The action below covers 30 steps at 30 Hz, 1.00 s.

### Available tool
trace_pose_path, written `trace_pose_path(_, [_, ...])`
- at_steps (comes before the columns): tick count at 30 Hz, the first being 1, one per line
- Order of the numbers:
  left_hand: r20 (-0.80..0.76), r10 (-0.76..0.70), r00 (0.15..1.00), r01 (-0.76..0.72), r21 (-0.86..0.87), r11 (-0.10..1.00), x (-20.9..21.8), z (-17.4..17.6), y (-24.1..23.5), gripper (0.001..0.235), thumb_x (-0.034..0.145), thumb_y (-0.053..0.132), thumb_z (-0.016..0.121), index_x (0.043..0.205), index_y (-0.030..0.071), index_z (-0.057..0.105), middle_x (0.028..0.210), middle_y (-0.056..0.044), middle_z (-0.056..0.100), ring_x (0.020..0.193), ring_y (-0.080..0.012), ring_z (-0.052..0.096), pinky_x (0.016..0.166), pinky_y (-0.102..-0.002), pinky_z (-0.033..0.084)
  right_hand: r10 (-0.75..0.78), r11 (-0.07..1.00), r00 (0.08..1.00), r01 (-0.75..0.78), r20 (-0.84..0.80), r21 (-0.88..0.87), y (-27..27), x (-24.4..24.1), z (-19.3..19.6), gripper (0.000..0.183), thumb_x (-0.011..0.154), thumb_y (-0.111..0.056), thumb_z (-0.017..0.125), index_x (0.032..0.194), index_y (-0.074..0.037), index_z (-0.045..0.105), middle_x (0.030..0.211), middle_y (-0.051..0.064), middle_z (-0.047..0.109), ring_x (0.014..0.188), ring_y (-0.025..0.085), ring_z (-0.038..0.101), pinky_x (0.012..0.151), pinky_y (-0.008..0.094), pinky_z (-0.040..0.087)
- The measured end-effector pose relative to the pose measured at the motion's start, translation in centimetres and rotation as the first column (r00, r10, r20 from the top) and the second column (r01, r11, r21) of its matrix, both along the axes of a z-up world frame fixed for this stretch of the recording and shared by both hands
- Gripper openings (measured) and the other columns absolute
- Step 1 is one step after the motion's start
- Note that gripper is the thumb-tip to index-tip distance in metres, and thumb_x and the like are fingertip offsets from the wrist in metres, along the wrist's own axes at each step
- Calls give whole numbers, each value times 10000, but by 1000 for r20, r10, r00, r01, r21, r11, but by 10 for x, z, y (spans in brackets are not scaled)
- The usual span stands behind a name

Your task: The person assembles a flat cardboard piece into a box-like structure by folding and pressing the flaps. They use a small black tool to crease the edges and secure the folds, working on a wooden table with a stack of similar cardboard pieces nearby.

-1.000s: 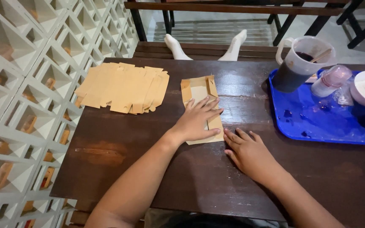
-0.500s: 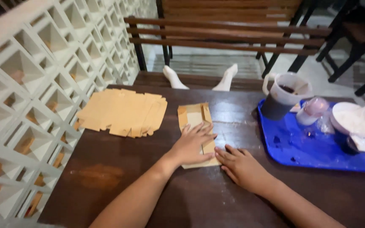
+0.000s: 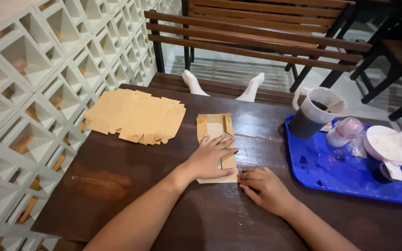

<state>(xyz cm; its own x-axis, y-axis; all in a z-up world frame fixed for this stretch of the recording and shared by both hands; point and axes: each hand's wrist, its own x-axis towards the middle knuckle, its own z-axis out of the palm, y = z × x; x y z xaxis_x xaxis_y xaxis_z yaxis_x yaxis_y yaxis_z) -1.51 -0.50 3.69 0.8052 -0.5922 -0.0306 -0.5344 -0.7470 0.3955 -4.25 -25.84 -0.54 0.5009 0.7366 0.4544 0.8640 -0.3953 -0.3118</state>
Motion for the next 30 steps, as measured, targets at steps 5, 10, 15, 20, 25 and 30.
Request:
trace_pose_path(5, [24,0,1000,0,13,1000,2,-3,-1,756,907,604,517,1551,219,424,1700,-57,200,1581,-270,80,1195,-634,29,-8,1000,1000,7,30,7,3,12,-1,102,904,-164,739,989,-127,782,1083,-20,780,1093,234,695,899,381,459])
trace_pose_path(10, [6,13,1000,-13,16,1000,-2,0,-1,748,908,592,515,1553,226,417,1705,-49,184,1582,-263,76,1207,-617,9,-27,1000,999,27,27,-6,5,17,-4,91,899,-164,745,972,-125,784,1078,-35,780,1099,216,689,918,389,430])
trace_pose_path(15, [-4,13,1000,-13,21,1000,0,-3,-1,769,904,621,491,1556,222,411,1707,-46,180,1583,-256,67,1203,-618,-1,23,995,999,-26,37,95,3,10,-7,93,850,-129,781,936,-98,801,1029,11,782,1045,240,729,854,372,501])
trace_pose_path(20, [-15,13,1000,-13,9,1000,-3,2,-1,758,908,597,516,1552,209,419,1707,-53,176,1583,-265,72,1202,-624,0,40,990,998,-33,-47,134,6,2,-2,12,831,-113,778,837,-117,769,948,-16,788,1020,218,742,881,385,502])
trace_pose_path(25, [-12,7,1000,-6,32,999,0,2,-1,766,908,597,512,1561,213,402,1710,-47,167,1584,-266,62,1201,-630,6,39,987,990,-17,-135,157,7,6,0,13,830,-98,772,820,-93,766,933,4,796,1010,239,747,897,422,522])
trace_pose_path(30, [1,9,1000,-9,11,1000,0,-2,-1,754,910,592,528,1552,211,423,1703,-47,191,1580,-275,86,1198,-634,27,58,985,989,-34,-138,167,9,15,-7,42,869,-98,750,832,-78,746,943,31,777,1002,249,745,906,396,536])
